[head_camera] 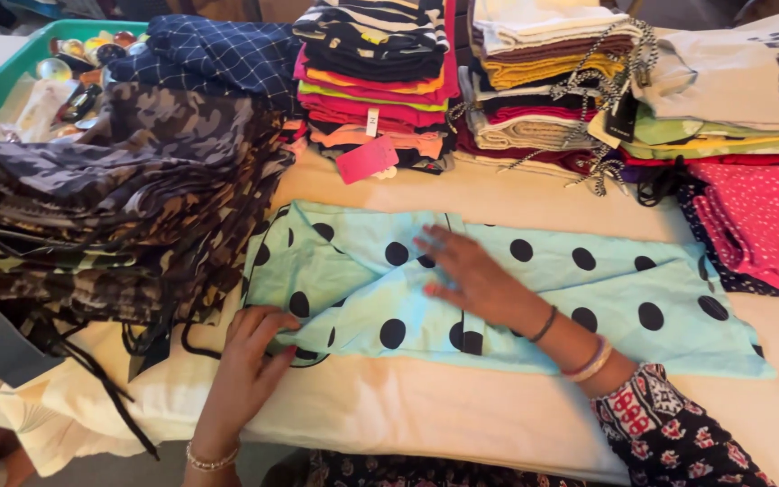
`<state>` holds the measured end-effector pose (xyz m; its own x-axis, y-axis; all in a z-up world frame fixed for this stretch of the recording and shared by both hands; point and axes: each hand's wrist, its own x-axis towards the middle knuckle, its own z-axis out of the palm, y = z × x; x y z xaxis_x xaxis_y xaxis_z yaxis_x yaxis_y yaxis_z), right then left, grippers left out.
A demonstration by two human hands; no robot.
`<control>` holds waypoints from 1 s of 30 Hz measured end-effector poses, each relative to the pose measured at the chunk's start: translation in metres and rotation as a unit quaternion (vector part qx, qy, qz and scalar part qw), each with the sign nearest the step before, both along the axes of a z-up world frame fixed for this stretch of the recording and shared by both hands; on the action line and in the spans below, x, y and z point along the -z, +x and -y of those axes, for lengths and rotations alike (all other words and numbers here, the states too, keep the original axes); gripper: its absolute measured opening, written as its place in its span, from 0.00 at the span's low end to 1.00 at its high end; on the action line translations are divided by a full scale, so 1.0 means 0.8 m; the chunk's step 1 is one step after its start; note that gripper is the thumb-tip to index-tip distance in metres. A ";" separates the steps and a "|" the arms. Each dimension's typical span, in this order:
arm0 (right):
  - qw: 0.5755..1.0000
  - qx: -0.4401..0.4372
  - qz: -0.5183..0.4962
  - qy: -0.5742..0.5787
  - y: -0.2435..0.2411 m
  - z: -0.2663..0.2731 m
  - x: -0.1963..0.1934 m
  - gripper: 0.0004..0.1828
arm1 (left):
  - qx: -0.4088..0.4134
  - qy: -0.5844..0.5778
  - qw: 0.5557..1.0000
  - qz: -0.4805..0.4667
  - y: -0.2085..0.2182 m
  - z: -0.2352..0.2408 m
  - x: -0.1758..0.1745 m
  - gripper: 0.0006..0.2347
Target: The person folds a light blue polka-dotted shirt on a table, smoothing it out and folding the sleeves and body into a compact square. They then place the folded shirt on a stack and proceed to fold a light green t-shirt in a similar manner.
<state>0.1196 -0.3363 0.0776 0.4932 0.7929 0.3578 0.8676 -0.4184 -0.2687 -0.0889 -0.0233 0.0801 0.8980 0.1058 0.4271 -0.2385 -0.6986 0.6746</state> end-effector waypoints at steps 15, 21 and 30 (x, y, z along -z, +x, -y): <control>0.996 -0.037 -0.038 -0.077 -0.001 -0.003 0.033 0.46 | -0.063 0.193 0.979 0.008 0.008 -0.006 -0.019 0.04; 0.997 -0.043 -0.041 -0.057 -0.002 -0.002 0.036 0.48 | -0.014 0.222 0.975 0.025 0.052 0.068 -0.053 0.11; 0.999 -0.034 -0.006 -0.017 -0.001 0.001 0.048 0.51 | 0.087 0.378 0.919 -0.070 0.086 0.052 0.079 0.38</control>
